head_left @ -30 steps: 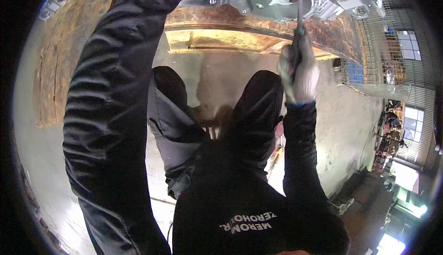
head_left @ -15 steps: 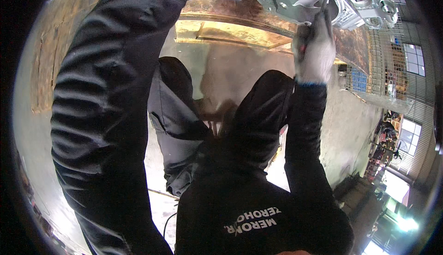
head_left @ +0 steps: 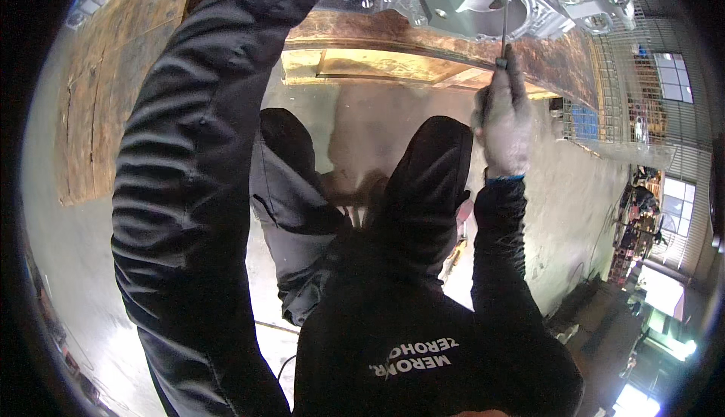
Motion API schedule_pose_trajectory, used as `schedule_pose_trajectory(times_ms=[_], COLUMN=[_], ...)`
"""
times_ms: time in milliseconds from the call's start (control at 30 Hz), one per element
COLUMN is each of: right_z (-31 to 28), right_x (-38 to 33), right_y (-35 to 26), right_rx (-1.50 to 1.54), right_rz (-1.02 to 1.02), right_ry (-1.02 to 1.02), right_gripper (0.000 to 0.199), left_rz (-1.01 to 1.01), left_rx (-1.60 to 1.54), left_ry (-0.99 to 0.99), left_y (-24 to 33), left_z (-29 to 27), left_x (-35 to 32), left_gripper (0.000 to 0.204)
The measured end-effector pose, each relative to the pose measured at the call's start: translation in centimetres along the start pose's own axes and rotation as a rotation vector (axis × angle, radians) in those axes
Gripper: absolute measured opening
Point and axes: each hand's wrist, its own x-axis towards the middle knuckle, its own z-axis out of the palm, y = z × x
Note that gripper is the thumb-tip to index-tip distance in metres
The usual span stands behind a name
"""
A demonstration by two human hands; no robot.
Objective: The person deburrs and cleans a large machined metal part on a wooden workbench. They use a metal file to smooth edges and a hammer to tap the part, then wipe surfaces with a cloth. The part is rotated and repositioned multiple times to access different areas.
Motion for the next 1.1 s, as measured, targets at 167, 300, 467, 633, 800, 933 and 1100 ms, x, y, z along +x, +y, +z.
schedule_pose_trajectory(times_ms=[167,300,467,633,800,933,1100], right_z=[-1.1,0.4,1.6,1.6,2.8,3.0,1.5], right_x=[-0.7,-1.5,-1.5,-2.0,-0.9,0.0,6.5], right_y=[1.1,2.3,2.8,5.1,3.2,2.9,3.6], right_rx=[0.146,0.358,0.206,0.221,0.647,0.413,-0.288], right_rz=[0.048,0.11,0.024,0.032,0.038,0.017,-0.327], right_ry=[0.19,0.232,0.167,0.122,-0.203,-0.015,0.051], right_gripper=[0.039,0.039,0.042,0.062,0.065,0.055,0.035], left_rz=[0.041,0.037,0.051,0.037,0.06,0.078,0.09], left_rx=[0.03,0.053,0.05,0.051,-0.005,-0.037,0.031], left_ry=[0.025,0.006,-0.018,-0.016,-0.056,0.016,-0.089], left_y=[0.3,0.0,-0.1,-0.1,-0.2,-1.1,-0.7], left_z=[0.2,0.2,0.2,0.3,-0.5,-0.3,-0.3], left_x=[-0.7,-0.4,-0.6,-0.4,-1.1,-1.4,-0.3], left_gripper=[0.047,0.05,0.051,0.051,0.05,0.048,0.047])
